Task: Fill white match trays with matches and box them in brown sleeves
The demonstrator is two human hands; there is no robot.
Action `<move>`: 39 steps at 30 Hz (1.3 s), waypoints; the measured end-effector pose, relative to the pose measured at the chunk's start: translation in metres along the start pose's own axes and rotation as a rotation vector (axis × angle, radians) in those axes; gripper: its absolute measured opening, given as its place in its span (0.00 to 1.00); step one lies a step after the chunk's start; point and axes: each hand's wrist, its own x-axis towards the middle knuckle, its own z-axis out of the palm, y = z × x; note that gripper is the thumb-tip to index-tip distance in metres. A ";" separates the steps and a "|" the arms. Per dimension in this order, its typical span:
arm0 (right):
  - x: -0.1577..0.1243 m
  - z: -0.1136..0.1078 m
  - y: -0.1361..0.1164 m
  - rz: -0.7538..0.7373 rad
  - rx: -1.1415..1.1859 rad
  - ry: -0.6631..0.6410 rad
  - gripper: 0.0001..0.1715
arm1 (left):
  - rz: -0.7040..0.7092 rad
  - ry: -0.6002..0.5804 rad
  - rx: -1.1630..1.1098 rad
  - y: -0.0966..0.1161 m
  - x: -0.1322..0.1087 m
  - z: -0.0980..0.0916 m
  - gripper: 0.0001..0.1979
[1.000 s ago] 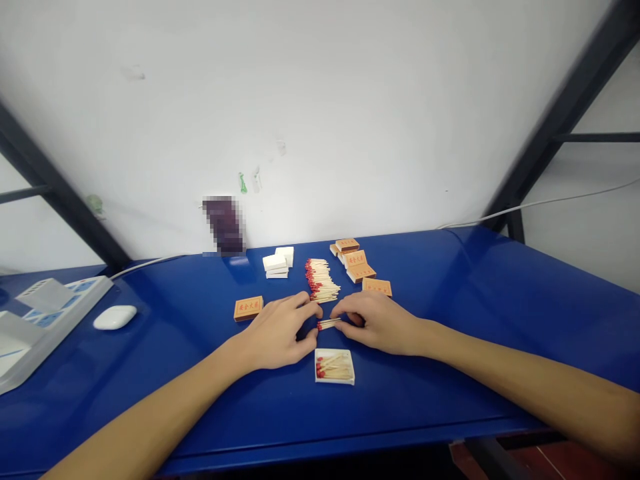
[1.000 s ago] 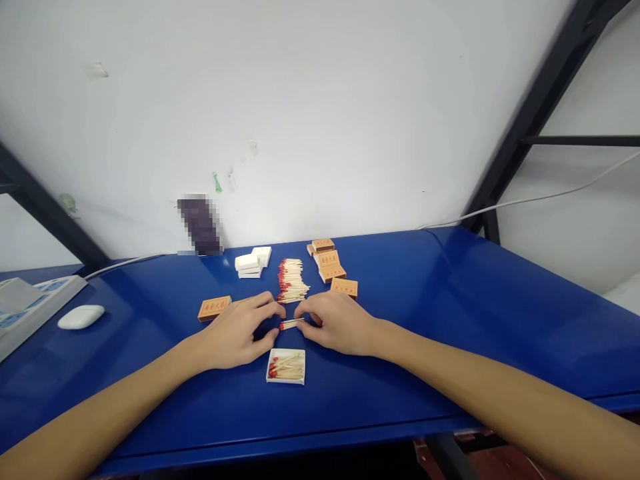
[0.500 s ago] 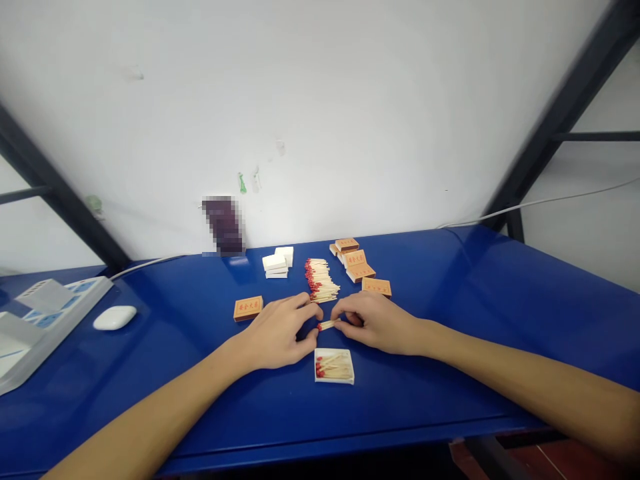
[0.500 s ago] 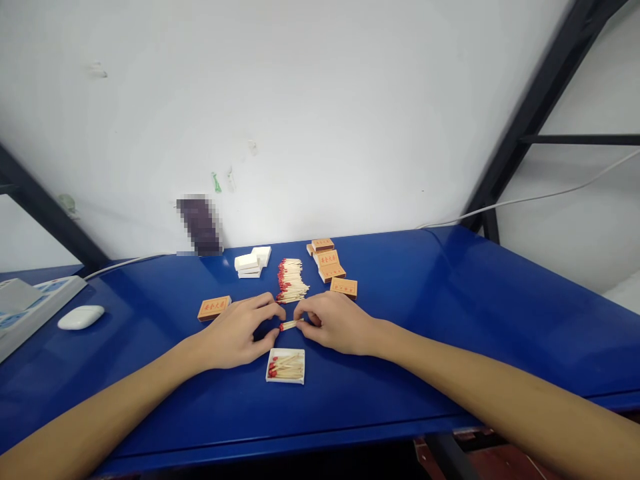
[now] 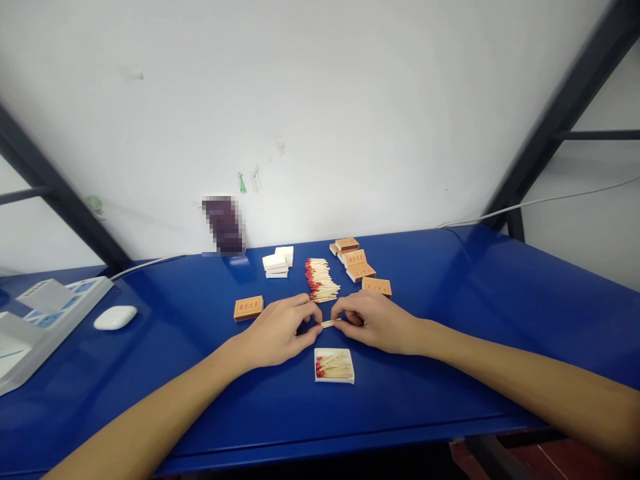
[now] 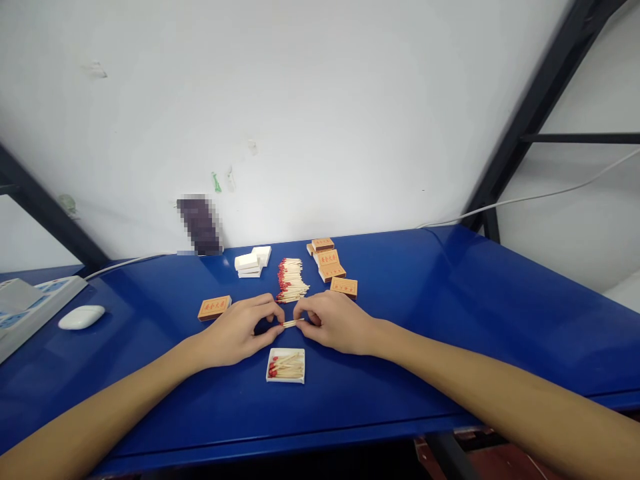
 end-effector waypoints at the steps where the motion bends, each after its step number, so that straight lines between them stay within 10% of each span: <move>1: 0.000 -0.001 0.000 0.006 0.001 -0.004 0.05 | -0.002 0.002 -0.010 0.000 0.000 0.000 0.06; 39: 0.000 0.004 0.003 -0.049 -0.025 0.048 0.06 | -0.029 -0.013 -0.063 0.001 0.002 0.000 0.06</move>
